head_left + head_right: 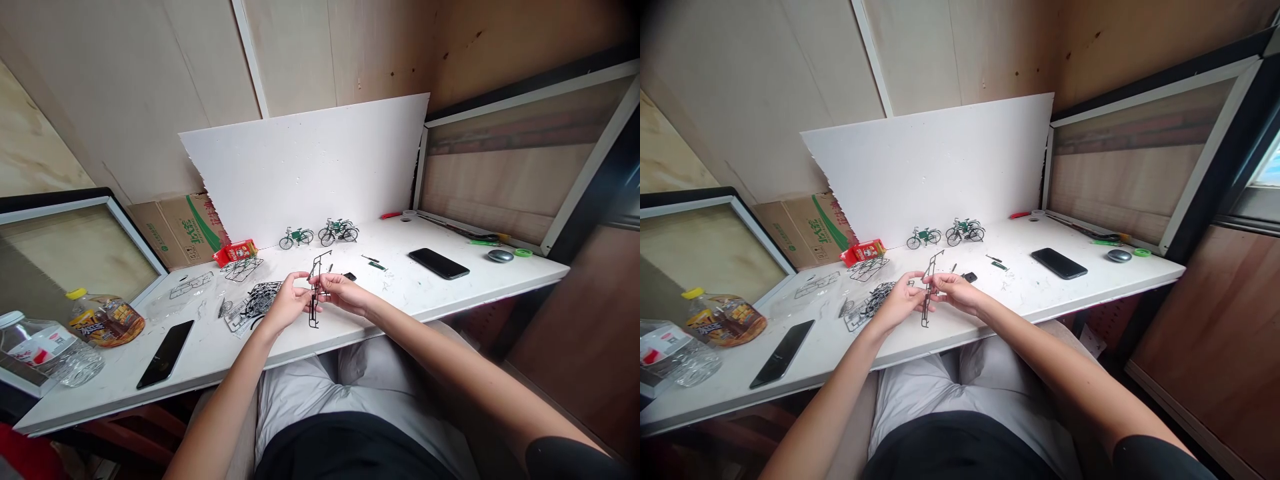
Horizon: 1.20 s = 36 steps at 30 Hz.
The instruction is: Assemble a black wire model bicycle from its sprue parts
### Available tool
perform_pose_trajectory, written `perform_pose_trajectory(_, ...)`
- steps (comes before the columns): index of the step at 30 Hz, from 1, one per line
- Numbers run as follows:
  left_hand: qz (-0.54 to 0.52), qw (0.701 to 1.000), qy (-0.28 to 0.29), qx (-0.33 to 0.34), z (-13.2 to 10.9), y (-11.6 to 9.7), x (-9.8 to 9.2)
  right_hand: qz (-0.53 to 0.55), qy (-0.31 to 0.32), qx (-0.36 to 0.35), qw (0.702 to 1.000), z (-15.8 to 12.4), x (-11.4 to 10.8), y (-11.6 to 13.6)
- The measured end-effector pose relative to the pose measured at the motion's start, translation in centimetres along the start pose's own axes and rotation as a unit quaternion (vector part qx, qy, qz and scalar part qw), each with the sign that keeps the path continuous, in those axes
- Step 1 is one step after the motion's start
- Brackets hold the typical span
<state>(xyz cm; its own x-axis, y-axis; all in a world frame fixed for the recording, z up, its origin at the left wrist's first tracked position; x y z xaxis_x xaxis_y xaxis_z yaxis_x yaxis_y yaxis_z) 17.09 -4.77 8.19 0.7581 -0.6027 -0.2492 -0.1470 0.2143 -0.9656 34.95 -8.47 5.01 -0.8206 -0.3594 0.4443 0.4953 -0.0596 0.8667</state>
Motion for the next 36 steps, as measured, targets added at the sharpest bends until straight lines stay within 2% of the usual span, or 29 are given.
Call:
perform_pose_trajectory(2, 0.026, 0.998, -0.045, 0.022, 0.3, 0.3, -0.1, -0.015, -0.04, -0.017, 0.999, 0.1, -0.3, -0.1)
perform_pose_trajectory(5, 0.049, 0.994, -0.09, 0.04, 0.4, 0.2, -0.3, -0.058, -0.137, -0.059, 0.987, 0.5, -1.0, -0.4)
perform_pose_trajectory(9, 0.066, 0.989, -0.122, 0.055, 0.0, -0.7, -0.5, -0.138, -0.25, -0.165, 0.944, 0.6, -1.3, 0.2)
perform_pose_trajectory(11, 0.067, 0.988, -0.13, 0.055, -0.2, -0.9, -0.4, -0.223, -0.299, -0.232, 0.899, 0.2, -1.0, 1.2)
perform_pose_trajectory(13, 0.067, 0.988, -0.133, 0.051, -0.3, -1.0, -0.3, -0.357, -0.316, -0.283, 0.832, -0.5, -0.1, 2.3)
perform_pose_trajectory(16, 0.071, 0.987, -0.132, 0.06, -0.5, -1.0, 0.1, -0.553, -0.271, -0.319, 0.72, -1.3, 1.4, 3.6)
perform_pose_trajectory(18, 0.078, 0.986, -0.127, 0.07, -0.6, -0.9, 0.4, -0.609, -0.244, -0.31, 0.688, -1.5, 1.9, 3.9)
perform_pose_trajectory(25, 0.07, 0.987, -0.121, 0.084, -0.1, 0.0, 0.4, -0.661, -0.183, -0.285, 0.67, -1.3, 1.4, 3.4)
perform_pose_trajectory(32, 0.086, 0.982, -0.14, 0.091, 0.3, 0.3, -0.4, -0.654, -0.134, -0.308, 0.678, -1.2, 0.9, 3.7)
perform_pose_trajectory(36, 0.086, 0.979, -0.157, 0.098, 0.3, 0.1, -0.9, -0.647, -0.16, -0.312, 0.677, -1.1, 0.0, 4.6)
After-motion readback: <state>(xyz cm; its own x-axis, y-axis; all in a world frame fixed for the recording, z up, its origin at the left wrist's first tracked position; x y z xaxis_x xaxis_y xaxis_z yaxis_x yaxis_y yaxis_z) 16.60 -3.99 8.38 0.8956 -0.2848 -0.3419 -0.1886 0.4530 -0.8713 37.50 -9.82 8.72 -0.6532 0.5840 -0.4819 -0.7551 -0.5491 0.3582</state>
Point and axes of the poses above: each hand's wrist, its own z-axis towards the middle knuckle, its own x-axis out of the palm, y = z × x, the point moved 2 cm from there along z, towards the middle knuckle, and after that the axes turned 7 degrees about z, right-handed, at the moved point
